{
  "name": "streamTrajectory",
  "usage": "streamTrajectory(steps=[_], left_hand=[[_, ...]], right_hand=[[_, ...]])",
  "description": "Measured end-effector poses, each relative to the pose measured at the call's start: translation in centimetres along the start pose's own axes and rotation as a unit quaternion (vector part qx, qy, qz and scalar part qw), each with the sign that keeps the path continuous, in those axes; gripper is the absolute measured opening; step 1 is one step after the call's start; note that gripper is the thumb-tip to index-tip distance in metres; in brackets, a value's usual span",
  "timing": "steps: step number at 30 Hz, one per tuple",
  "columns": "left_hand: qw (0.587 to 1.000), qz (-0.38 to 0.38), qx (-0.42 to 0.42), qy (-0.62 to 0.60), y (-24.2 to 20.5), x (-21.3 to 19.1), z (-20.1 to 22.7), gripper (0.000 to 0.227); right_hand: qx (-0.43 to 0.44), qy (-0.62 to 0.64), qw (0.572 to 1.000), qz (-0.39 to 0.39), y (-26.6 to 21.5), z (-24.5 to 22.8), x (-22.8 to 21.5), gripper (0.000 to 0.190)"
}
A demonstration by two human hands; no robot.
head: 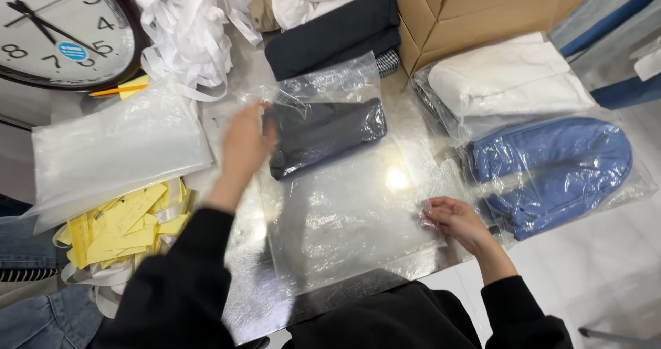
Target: The person unpacks folded clothes from plastic bags on a metal table, places them on a stack, and then repacks them into new plastic bags. The process is repeated for several items, including white, yellow, and dark-colored garments.
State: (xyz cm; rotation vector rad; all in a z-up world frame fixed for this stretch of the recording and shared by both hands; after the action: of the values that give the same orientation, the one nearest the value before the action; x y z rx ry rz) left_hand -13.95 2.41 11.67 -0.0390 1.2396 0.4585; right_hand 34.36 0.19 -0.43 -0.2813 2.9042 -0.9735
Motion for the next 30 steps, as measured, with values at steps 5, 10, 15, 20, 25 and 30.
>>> streamTrajectory(steps=[5,10,15,20,25,30], left_hand=[[0.908,-0.365,0.196,-0.058,-18.3,0.6,6.3,0.072],[0.930,-0.332,0.132,-0.085,-28.4,0.5,0.4,0.062],[0.971,-0.181,0.056,-0.143,-33.0,1.3,-3.0,0.026],[0.980,-0.157,-0.004,-0.120,-33.1,2.8,-2.9,0.011],[0.972,-0.204,-0.055,-0.102,-32.8,2.1,-2.0,0.011],[0.975,-0.212,-0.047,-0.046,-31.7,3.8,-1.4,0.010]], right_hand=[[-0.029,-0.066,0.997,0.025,-1.2,-0.4,-0.4,0.041],[-0.301,-0.479,0.816,0.119,-3.5,1.3,3.4,0.043],[-0.384,-0.385,0.817,-0.190,-9.1,1.0,18.2,0.022],[-0.382,-0.494,0.718,-0.307,-9.9,4.1,25.4,0.020],[-0.377,-0.492,0.732,-0.283,-9.1,5.4,23.9,0.013],[-0.459,-0.534,0.691,-0.163,-7.9,4.7,17.4,0.007]])
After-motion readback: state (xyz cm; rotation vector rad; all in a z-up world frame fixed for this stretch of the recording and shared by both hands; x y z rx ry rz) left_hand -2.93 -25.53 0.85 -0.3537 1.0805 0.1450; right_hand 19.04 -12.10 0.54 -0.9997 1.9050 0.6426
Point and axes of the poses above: each hand's wrist, its own y-axis towards the middle knuckle, its own x-axis out of the palm, z = x × y, the point moved 2 cm from there along y, towards the middle knuckle, and after that the axes turned 6 degrees about -x, right-handed, at the moved point
